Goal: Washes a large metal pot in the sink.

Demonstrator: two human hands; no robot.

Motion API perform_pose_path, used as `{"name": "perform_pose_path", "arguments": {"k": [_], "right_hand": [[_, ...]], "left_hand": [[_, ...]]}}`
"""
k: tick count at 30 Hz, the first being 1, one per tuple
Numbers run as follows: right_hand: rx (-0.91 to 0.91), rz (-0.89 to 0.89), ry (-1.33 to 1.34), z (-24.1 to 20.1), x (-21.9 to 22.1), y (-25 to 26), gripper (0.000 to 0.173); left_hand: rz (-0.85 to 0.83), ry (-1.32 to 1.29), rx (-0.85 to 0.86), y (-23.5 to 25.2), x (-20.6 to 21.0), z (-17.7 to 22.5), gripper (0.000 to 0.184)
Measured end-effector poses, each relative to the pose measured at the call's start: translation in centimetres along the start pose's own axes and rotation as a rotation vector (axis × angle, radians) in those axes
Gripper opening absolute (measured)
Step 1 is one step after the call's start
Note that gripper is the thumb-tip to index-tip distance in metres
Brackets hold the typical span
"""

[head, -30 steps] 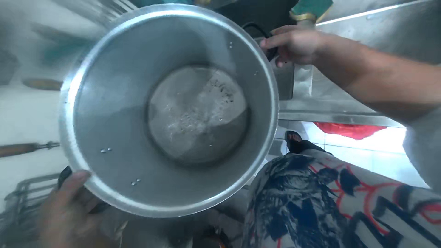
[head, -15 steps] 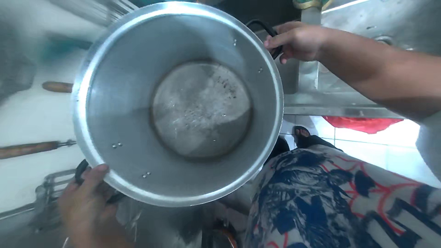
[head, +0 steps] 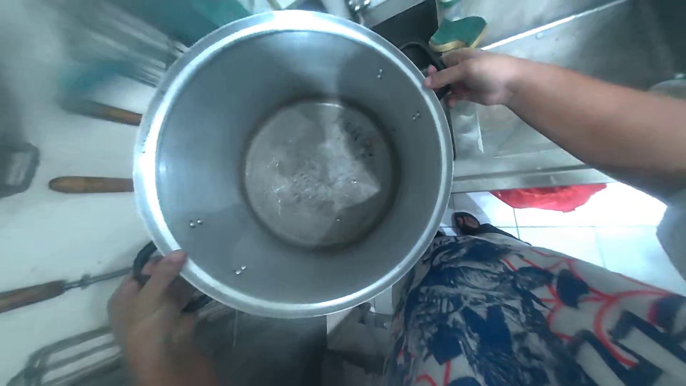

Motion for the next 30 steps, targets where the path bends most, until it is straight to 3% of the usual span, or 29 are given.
{"name": "perform_pose_path", "arguments": {"k": [3,11,19,21,25,30], "right_hand": [[-0.02,0.021,0.007,-0.1,0.1,0.0,0.006],[-0.049,0.088,0.027,0.4,0.7,-0.2,0.008],[-0.035,0.19,0.029,1.4,1.9,0.7,0.024],[-0.035,0.225,0.059,1.5,2.4,1.0,0.025],[-0.045,0.3,0.179,2.0,2.9,1.4,0.028],[-0.035,0.427,0.199,1.7,1.9,2.8,0.028]], "left_hand": [[-0.037,0.008,0.011,0.6,1.0,0.9,0.005],[-0.177,-0.061,0.105,4.4,1.3,1.3,0.008],[-0.487,-0.199,0.158,9.6,1.6,1.6,0.019],[-0.623,-0.337,0.148,11.1,2.1,2.1,0.03],[-0.889,-0.615,0.077,14.3,3.8,2.4,0.035],[-0.741,-0.52,0.001,15.7,7.1,3.9,0.05]]}}
Point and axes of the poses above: each hand's wrist, its own y-axis towards the middle knuckle, its own x-axis out of the palm, z = x × y, the point moved 7 cm from there along y, towards the middle knuckle, and after that the axes turned 11 degrees about -x, right-handed, at the moved point
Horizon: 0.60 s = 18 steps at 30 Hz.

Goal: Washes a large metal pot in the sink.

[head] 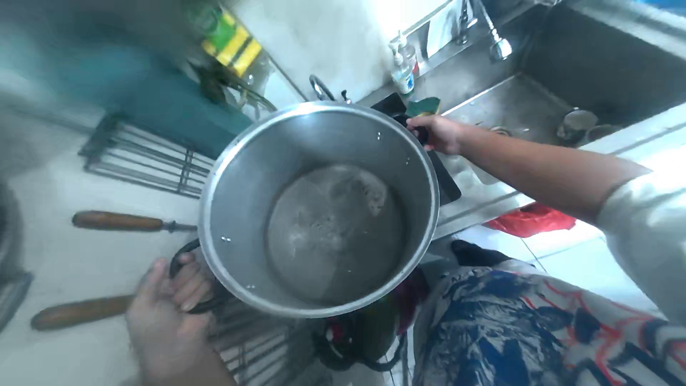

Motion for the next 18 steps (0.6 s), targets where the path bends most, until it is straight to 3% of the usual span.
{"name": "perform_pose_path", "arguments": {"k": [9,16,18], "right_hand": [[0.031,0.082,-0.085,0.6,-0.5,6.4,0.045],[0.11,0.046,-0.117,0.8,-0.6,11.9,0.046],[0.136,0.034,-0.128,1.0,-0.5,13.2,0.045]], "left_hand": [[0.187,0.049,-0.137,6.0,3.4,-0.6,0.044],[0.03,0.051,-0.239,10.2,2.2,-1.7,0.045],[0.055,0.054,-0.283,11.0,2.4,-1.8,0.045]]}}
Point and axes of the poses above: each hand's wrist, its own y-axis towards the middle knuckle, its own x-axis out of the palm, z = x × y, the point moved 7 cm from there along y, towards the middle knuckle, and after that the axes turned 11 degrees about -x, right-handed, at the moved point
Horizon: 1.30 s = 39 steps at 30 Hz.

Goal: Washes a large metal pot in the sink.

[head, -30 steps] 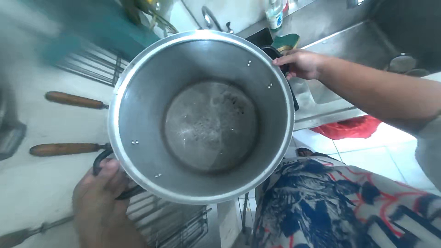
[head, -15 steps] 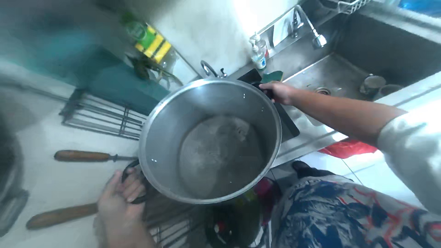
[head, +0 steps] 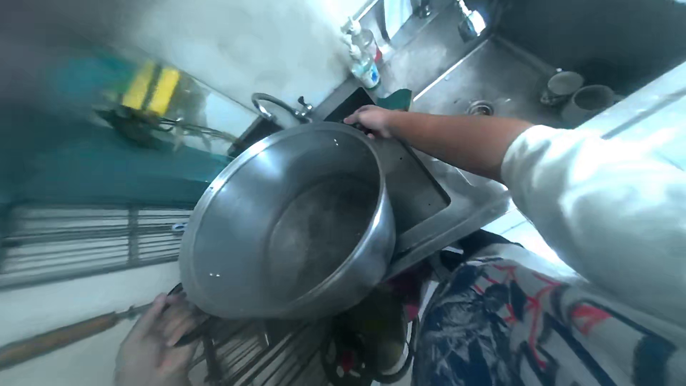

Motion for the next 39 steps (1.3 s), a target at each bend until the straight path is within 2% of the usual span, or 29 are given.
{"name": "perform_pose_path", "arguments": {"k": [5,10,14,17,20,22,25,29,31,37,39], "right_hand": [[-0.033,0.023,-0.059,0.4,0.4,3.6,0.046],[-0.078,0.047,-0.137,0.5,0.8,7.0,0.064],[-0.137,0.029,-0.314,1.1,0.8,10.5,0.079],[-0.104,0.061,-0.471,0.8,-0.1,12.2,0.074],[-0.064,0.064,-0.564,0.2,-0.9,12.9,0.073],[-0.056,0.059,-0.621,0.0,-1.2,13.5,0.068],[-0.022,0.036,-0.711,-0.9,-1.2,13.5,0.05],[0.044,0.031,-0.821,-0.6,-0.7,13.1,0.047],[0.068,0.013,-0.862,0.0,-0.3,13.2,0.05],[0.21,-0.125,-1.079,1.7,2.5,13.4,0.038],[0.26,-0.172,-1.141,2.4,3.3,13.8,0.039]], "left_hand": [[0.038,-0.014,-0.113,2.9,1.3,-0.1,0.044],[0.169,0.114,-0.103,5.6,1.6,-2.2,0.04],[0.308,0.25,-0.101,6.1,3.1,-5.0,0.038],[0.357,0.325,-0.071,6.7,3.6,-6.6,0.031],[0.404,0.385,-0.086,7.2,3.8,-8.5,0.014],[0.45,0.409,-0.109,7.2,4.0,-9.9,0.01],[0.47,0.415,-0.139,7.7,4.0,-12.3,0.013],[0.454,0.452,-0.202,8.7,3.6,-15.5,0.013],[0.436,0.477,-0.258,9.1,3.4,-17.0,0.014],[0.354,0.679,-0.453,11.1,1.8,-22.4,0.041],[0.347,0.705,-0.493,11.4,2.0,-23.8,0.047]]}}
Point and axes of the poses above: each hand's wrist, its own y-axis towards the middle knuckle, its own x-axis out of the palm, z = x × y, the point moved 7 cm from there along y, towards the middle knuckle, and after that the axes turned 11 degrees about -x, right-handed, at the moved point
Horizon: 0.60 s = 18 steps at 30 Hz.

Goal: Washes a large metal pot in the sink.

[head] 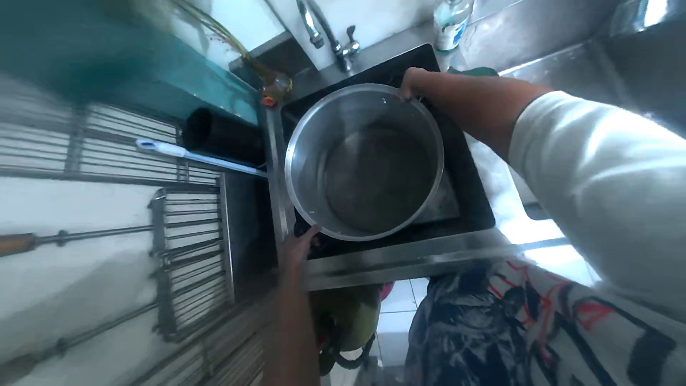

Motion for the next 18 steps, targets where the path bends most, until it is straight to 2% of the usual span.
{"name": "perform_pose_path", "arguments": {"k": [5,9,14,18], "right_hand": [[-0.035,-0.004,0.004,0.9,2.1,2.4,0.034],[0.005,0.01,0.003,1.7,3.1,3.0,0.034],[0.032,0.063,0.043,3.6,4.1,4.3,0.037],[0.027,0.021,0.047,4.3,4.4,4.3,0.036]], "left_hand": [[0.043,-0.019,-0.017,1.3,2.5,-1.3,0.055],[0.104,-0.041,0.012,2.4,3.9,-2.1,0.063],[0.141,-0.047,0.057,2.8,4.9,-2.4,0.07],[0.165,-0.079,0.061,2.8,5.1,-2.2,0.071]]}}
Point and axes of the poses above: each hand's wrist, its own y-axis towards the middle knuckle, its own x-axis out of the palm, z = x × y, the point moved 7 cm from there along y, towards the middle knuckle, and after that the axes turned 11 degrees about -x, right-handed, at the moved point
